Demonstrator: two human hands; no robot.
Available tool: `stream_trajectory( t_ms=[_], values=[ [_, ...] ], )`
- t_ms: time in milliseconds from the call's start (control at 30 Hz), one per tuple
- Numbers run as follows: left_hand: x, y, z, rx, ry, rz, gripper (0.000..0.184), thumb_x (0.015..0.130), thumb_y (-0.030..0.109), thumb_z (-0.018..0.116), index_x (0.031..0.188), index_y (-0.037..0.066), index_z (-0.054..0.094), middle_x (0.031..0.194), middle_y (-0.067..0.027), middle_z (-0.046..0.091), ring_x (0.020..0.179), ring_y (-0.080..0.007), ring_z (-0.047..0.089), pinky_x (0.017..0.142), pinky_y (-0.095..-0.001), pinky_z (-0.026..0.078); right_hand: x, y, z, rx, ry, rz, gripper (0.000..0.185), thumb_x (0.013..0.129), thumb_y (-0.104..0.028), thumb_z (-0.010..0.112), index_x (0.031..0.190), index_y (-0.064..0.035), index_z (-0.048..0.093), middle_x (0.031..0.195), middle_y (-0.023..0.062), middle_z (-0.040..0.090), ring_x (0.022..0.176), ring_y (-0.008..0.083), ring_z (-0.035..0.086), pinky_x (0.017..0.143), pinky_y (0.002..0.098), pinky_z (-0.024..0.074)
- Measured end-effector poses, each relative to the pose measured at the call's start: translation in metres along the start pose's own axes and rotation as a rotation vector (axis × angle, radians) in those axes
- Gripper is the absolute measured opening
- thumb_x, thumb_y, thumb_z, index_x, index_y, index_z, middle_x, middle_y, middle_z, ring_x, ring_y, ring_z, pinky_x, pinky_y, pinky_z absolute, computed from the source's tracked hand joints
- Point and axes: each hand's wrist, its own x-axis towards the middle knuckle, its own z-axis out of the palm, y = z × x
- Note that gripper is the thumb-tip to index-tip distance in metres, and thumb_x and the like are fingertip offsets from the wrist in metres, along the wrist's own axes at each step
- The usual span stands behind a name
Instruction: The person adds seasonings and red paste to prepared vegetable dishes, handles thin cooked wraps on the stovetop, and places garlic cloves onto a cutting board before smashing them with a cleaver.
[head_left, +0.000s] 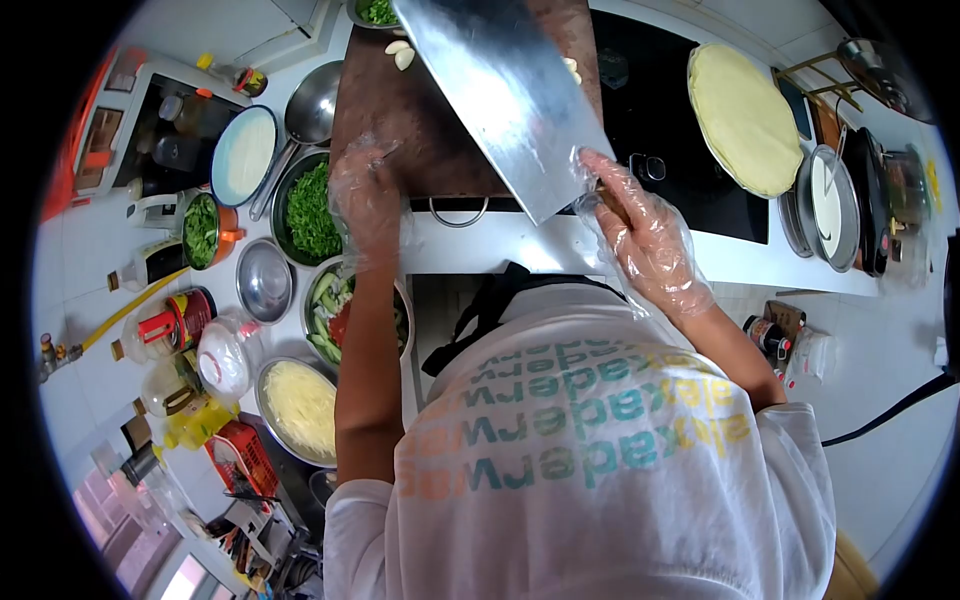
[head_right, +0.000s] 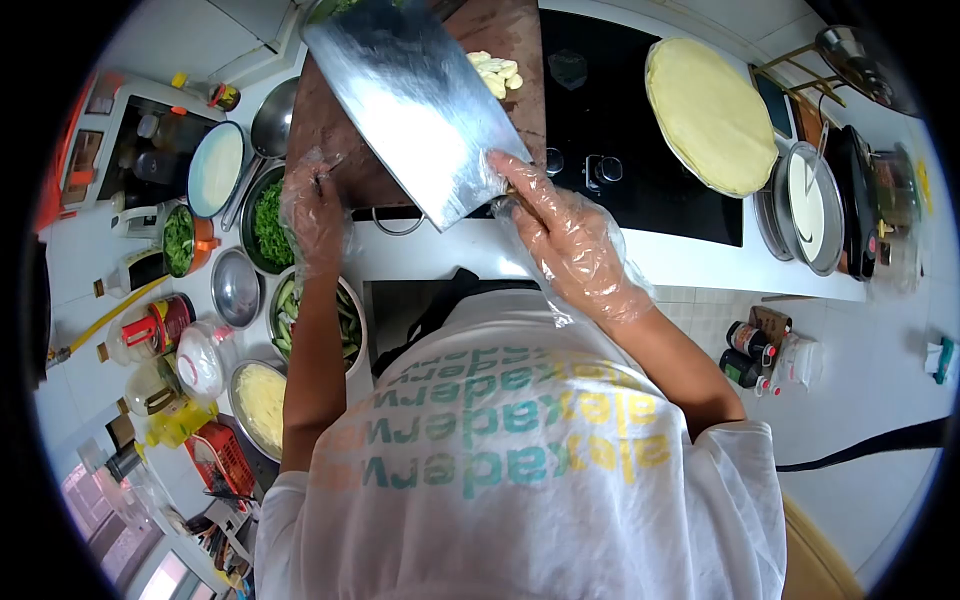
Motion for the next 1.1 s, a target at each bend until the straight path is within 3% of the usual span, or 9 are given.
stream_trajectory(
  t_ms=[100,167,333,400,500,733,900,933,1100],
  values=[
    [-0.009,-0.008,0.002,-0.024,0.028,-0.039,0.018,0.071,-0.005,0.056,0.086,0.005,0.055,0.086,-0.0158,0.057,0.082,-0.0346,0.055,0.074,-0.0431,0.043,-0.013,0.012,0.019,-0.264,0.002,-0.013,0.052,0.083,-0.006,0.053,0.131,-0.0238,0.042,0.090,0.0148,0.062,0.072,0.0285,0.062,0.064,0.0374,0.0503],
    [-0.010,-0.008,0.001,-0.067,0.040,-0.078,0.017,0.071,-0.004,0.056,0.086,0.005,0.055,0.086,-0.0160,0.057,0.081,-0.0348,0.054,0.073,-0.0432,0.043,-0.026,0.030,0.037,-0.686,-0.391,0.182,0.064,0.081,-0.007,0.053,0.136,-0.0293,0.032,0.068,0.0140,0.058,0.059,0.0269,0.059,0.056,0.0398,0.0488],
    [-0.004,0.003,-0.007,0.003,-0.054,-0.184,0.015,0.072,-0.001,0.056,0.086,0.005,0.055,0.086,-0.0155,0.057,0.081,-0.0346,0.055,0.074,-0.0425,0.043,-0.029,0.039,0.033,-0.519,-0.329,0.155,0.064,0.080,-0.009,0.053,0.136,-0.0318,0.032,0.070,0.0149,0.058,0.058,0.0251,0.059,0.057,0.0378,0.0491],
    [-0.001,0.004,-0.011,-0.049,-0.030,-0.092,0.015,0.072,0.001,0.057,0.086,0.006,0.056,0.087,-0.0152,0.058,0.082,-0.0343,0.055,0.074,-0.0426,0.044,-0.019,0.039,0.032,-0.150,-0.260,0.136,0.061,0.082,-0.009,0.052,0.135,-0.0325,0.033,0.073,0.0128,0.058,0.056,0.0218,0.057,0.057,0.0367,0.0491],
    [0.001,0.014,-0.011,-0.123,-0.110,-0.062,0.017,0.072,0.006,0.059,0.089,0.007,0.059,0.088,-0.0144,0.059,0.083,-0.0335,0.056,0.074,-0.0427,0.044,-0.012,0.003,0.001,0.391,-0.338,0.691,0.055,0.084,-0.009,0.049,0.135,-0.0257,0.035,0.072,0.0056,0.051,0.052,0.0110,0.048,0.049,0.0284,0.0452],
    [0.019,0.064,0.011,-0.220,-0.269,0.032,0.028,0.070,0.019,0.069,0.095,0.009,0.061,0.092,-0.0115,0.059,0.085,-0.0310,0.056,0.073,-0.0417,0.045,-0.017,0.015,-0.027,1.398,-0.130,0.829,0.060,0.088,-0.014,0.051,0.139,-0.0212,0.021,0.061,0.0043,0.043,0.040,0.0073,0.037,0.036,0.0195,0.0320],
    [0.038,0.070,0.053,-0.271,-0.200,0.209,0.018,0.074,0.013,0.066,0.089,0.009,0.059,0.088,-0.0102,0.058,0.081,-0.0301,0.057,0.072,-0.0410,0.045,-0.036,0.013,-0.035,1.475,-0.028,0.839,0.053,0.088,-0.013,0.050,0.134,-0.0210,0.027,0.059,0.0040,0.042,0.039,0.0077,0.036,0.035,0.0200,0.0307],
    [0.046,0.066,0.056,-0.186,-0.199,0.417,0.015,0.076,0.011,0.063,0.090,0.008,0.059,0.089,-0.0103,0.058,0.082,-0.0300,0.056,0.072,-0.0401,0.045,-0.040,0.013,-0.036,1.478,-0.019,0.833,0.051,0.087,-0.013,0.051,0.133,-0.0210,0.028,0.059,0.0041,0.042,0.039,0.0079,0.036,0.035,0.0200,0.0306],
    [0.068,0.090,0.056,-0.152,-0.354,0.285,0.018,0.077,0.014,0.064,0.094,0.010,0.060,0.096,-0.0107,0.058,0.092,-0.0295,0.055,0.080,-0.0389,0.046,-0.060,0.011,-0.041,1.427,0.077,0.875,0.048,0.086,-0.015,0.053,0.129,-0.0201,0.031,0.061,0.0046,0.044,0.041,0.0089,0.039,0.036,0.0197,0.0336]
  ],
)
